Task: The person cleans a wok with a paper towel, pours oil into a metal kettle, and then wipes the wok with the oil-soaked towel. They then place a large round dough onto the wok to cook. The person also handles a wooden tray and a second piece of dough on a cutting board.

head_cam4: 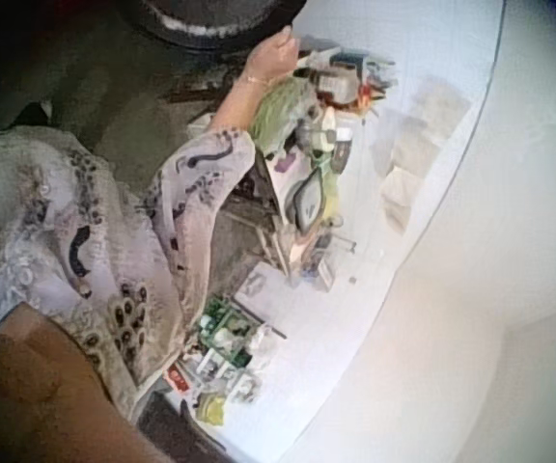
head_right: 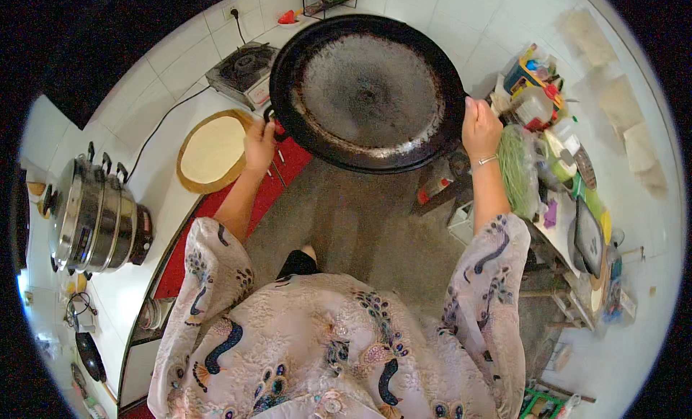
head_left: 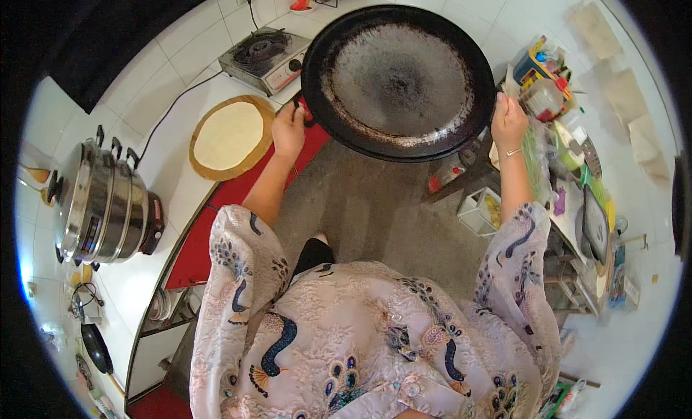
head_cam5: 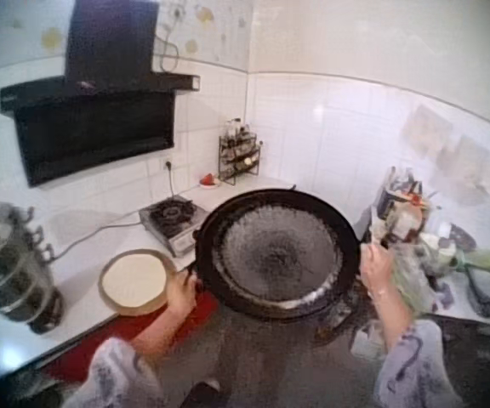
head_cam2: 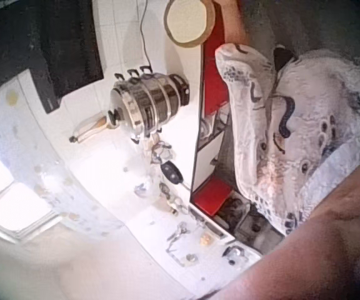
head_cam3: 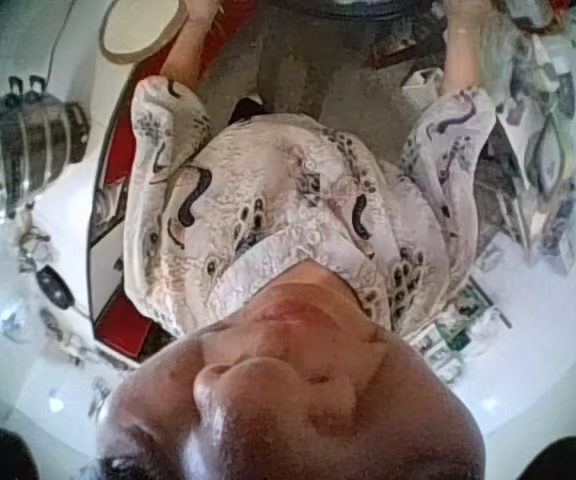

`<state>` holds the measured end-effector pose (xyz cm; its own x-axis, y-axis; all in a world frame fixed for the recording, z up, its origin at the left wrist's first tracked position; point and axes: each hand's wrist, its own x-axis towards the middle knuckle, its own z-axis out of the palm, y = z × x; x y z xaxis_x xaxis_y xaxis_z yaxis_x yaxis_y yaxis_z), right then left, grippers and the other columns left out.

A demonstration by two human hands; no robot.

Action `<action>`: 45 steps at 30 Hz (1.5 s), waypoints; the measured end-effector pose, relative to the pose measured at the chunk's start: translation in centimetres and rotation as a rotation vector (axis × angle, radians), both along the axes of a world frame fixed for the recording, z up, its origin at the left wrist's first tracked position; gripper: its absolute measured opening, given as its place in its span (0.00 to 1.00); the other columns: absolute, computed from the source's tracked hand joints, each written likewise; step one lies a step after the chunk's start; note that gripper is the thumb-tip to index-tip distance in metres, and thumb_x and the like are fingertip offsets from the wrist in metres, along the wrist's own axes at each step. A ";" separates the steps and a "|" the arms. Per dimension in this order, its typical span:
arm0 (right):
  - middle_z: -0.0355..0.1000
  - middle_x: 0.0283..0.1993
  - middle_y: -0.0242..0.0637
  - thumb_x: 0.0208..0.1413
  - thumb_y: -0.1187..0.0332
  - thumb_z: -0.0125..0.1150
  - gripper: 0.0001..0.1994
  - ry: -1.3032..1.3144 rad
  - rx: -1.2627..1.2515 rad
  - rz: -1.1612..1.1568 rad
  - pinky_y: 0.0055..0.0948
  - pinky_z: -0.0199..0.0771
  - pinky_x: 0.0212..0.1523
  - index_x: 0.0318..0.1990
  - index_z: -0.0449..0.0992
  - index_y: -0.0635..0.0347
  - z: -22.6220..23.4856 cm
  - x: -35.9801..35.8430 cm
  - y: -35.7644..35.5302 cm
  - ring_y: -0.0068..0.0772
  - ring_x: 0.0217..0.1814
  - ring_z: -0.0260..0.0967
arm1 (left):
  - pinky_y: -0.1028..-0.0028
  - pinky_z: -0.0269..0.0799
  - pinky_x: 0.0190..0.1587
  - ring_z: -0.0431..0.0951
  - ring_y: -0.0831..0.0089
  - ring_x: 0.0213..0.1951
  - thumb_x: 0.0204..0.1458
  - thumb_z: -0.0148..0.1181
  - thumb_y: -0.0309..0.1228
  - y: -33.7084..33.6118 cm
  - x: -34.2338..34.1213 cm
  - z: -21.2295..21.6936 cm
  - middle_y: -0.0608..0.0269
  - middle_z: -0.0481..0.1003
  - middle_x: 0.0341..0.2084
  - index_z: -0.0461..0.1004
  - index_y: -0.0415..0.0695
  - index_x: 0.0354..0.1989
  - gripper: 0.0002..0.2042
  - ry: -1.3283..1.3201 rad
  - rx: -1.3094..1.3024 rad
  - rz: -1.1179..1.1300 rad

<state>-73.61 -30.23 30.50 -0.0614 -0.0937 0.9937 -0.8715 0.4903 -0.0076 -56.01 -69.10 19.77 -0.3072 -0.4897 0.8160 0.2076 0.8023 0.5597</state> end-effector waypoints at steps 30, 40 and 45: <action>0.64 0.15 0.45 0.53 0.51 0.47 0.26 -0.636 0.365 0.153 0.39 0.62 0.26 0.15 0.68 0.66 -1.2 20.1 26.8 0.41 0.18 0.63 | 0.74 0.63 0.22 0.67 0.78 0.17 0.47 0.51 0.34 35.2 39.5 3.3 0.63 0.70 0.11 0.72 0.37 0.17 0.14 -0.204 0.226 0.034; 0.68 0.24 0.56 0.53 0.52 0.45 0.25 -0.723 0.516 0.105 0.43 0.65 0.35 0.20 0.72 0.68 -2.7 5.5 11.0 0.54 0.29 0.67 | 0.73 0.62 0.20 0.67 0.76 0.15 0.47 0.51 0.33 19.3 25.0 2.2 0.62 0.69 0.10 0.72 0.36 0.18 0.13 -0.332 0.293 0.113; 0.69 0.27 0.57 0.53 0.52 0.44 0.24 -0.804 0.614 0.041 0.44 0.66 0.38 0.22 0.74 0.67 -4.4 5.8 9.8 0.56 0.31 0.68 | 0.72 0.62 0.19 0.67 0.73 0.14 0.47 0.51 0.32 18.7 24.4 0.6 0.60 0.69 0.10 0.72 0.37 0.16 0.13 -0.460 0.364 0.158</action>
<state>-67.82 -20.42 26.14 -0.6767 -0.5919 0.4379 -0.7351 0.5768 -0.3563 -31.61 -50.36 20.36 -0.4894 -0.7809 0.3883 -0.2267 0.5439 0.8079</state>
